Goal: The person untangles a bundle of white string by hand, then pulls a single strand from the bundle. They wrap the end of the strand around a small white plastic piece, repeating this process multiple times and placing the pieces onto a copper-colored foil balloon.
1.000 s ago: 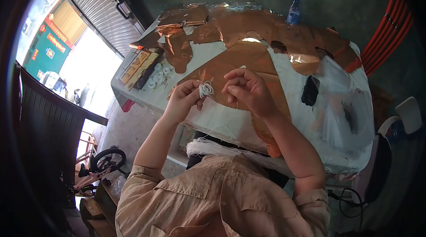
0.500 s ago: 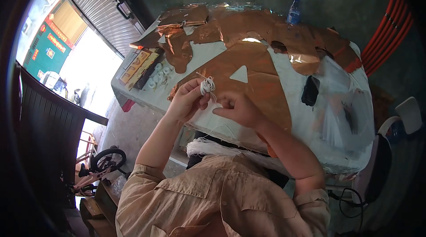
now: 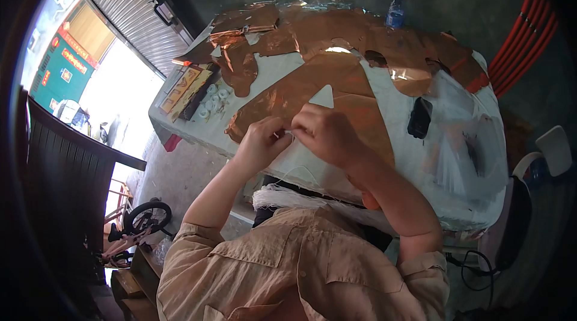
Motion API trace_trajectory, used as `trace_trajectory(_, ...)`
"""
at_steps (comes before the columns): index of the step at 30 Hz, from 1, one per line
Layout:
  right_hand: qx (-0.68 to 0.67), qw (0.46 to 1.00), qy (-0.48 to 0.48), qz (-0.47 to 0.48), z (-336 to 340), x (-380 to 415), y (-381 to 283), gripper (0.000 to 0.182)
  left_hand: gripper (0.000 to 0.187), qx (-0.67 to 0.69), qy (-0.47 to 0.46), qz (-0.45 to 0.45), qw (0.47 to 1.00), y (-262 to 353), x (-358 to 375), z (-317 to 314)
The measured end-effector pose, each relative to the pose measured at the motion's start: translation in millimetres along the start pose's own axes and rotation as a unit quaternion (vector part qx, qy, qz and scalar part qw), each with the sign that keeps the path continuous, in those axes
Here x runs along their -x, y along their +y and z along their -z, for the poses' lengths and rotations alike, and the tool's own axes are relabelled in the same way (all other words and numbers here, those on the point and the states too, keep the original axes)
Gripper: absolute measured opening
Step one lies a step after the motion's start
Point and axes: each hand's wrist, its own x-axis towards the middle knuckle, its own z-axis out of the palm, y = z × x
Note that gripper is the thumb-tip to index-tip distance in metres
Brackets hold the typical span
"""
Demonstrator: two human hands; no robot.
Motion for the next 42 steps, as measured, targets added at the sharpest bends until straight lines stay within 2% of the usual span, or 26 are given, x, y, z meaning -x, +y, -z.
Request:
trace_trajectory(2,-0.161,0.983,-0.025,-0.091,2,1,12,0.003,0.012,0.14,-0.053,0.048,0.988,2,2,2)
trace_trajectory(3,-0.161,0.983,-0.026,-0.091,4,3,13,0.003,0.012,0.14,-0.053,0.048,0.988,2,3,2)
trace_trajectory(5,-0.361,0.9,-0.071,-0.233,6,4,12,0.005,0.012,0.291,-0.078,0.096,0.949,0,4,2)
trace_trajectory(6,-0.361,0.9,-0.072,-0.232,4,5,13,0.005,0.012,0.291,-0.076,0.095,0.949,-2,3,1)
trace_trajectory(8,-0.398,0.875,-0.063,-0.267,-3,9,16,0.008,0.009,0.406,-0.054,0.125,0.904,-5,2,-2)
trace_trajectory(12,-0.43,0.858,-0.041,-0.278,-12,12,16,0.011,0.008,0.399,0.007,0.146,0.905,-7,1,-15)
trace_trajectory(14,-0.515,0.802,0.005,-0.302,-15,11,14,0.014,0.01,0.346,0.091,0.148,0.922,-5,1,-22)
trace_trajectory(15,-0.515,0.802,0.004,-0.302,-17,11,14,0.014,0.01,0.346,0.091,0.148,0.922,-3,1,-22)
trace_trajectory(17,-0.464,0.844,-0.002,-0.268,-20,12,15,0.016,0.016,0.131,0.145,0.076,0.978,0,0,-20)
trace_trajectory(18,-0.464,0.844,-0.002,-0.269,-23,12,15,0.016,0.016,0.131,0.144,0.076,0.978,-1,1,-21)
trace_trajectory(20,-0.426,0.871,0.021,-0.243,-30,12,14,0.015,0.023,0.073,0.149,0.0,0.986,-3,1,-23)
trace_trajectory(21,-0.426,0.871,0.022,-0.244,-29,13,16,0.015,0.023,0.073,0.148,0.0,0.986,-4,1,-23)
trace_trajectory(23,-0.436,0.86,-0.007,-0.264,-25,13,22,0.013,0.02,0.164,0.084,0.082,0.979,-6,1,-20)
trace_trajectory(24,-0.436,0.86,-0.008,-0.265,-24,12,21,0.013,0.02,0.164,0.085,0.082,0.979,-8,0,-18)
trace_trajectory(25,-0.442,0.854,-0.007,-0.275,-22,12,20,0.013,0.02,0.306,0.04,0.107,0.945,-10,-1,-14)
trace_trajectory(26,-0.447,0.848,-0.005,-0.285,-21,11,20,0.012,0.019,0.44,-0.005,0.129,0.889,-11,-2,-13)
trace_trajectory(27,-0.446,0.848,-0.005,-0.284,-20,10,20,0.012,0.019,0.44,-0.006,0.128,0.889,-11,-2,-12)
trace_trajectory(29,-0.446,0.849,-0.006,-0.284,-18,10,21,0.011,0.023,0.521,0.019,0.166,0.837,-10,-1,-11)
trace_trajectory(30,-0.446,0.849,-0.008,-0.284,-19,10,22,0.011,0.023,0.521,0.02,0.166,0.837,-11,-1,-12)
trace_trajectory(32,-0.447,0.849,-0.027,-0.28,-22,9,25,0.009,0.019,0.446,0.034,0.142,0.883,-14,0,-16)
trace_trajectory(33,-0.447,0.849,-0.028,-0.28,-22,9,24,0.009,0.019,0.446,0.035,0.142,0.883,-14,0,-16)
trace_trajectory(35,-0.428,0.858,-0.03,-0.282,-22,9,22,0.016,0.015,0.374,-0.001,0.153,0.915,-15,2,-15)
trace_trajectory(39,-0.445,0.848,-0.048,-0.283,-21,6,25,0.02,0.014,0.378,0.004,0.171,0.91,-23,1,-16)
trace_trajectory(42,-0.463,0.823,-0.062,-0.324,-15,3,24,0.02,0.014,0.37,0.03,0.179,0.911,-33,2,-13)
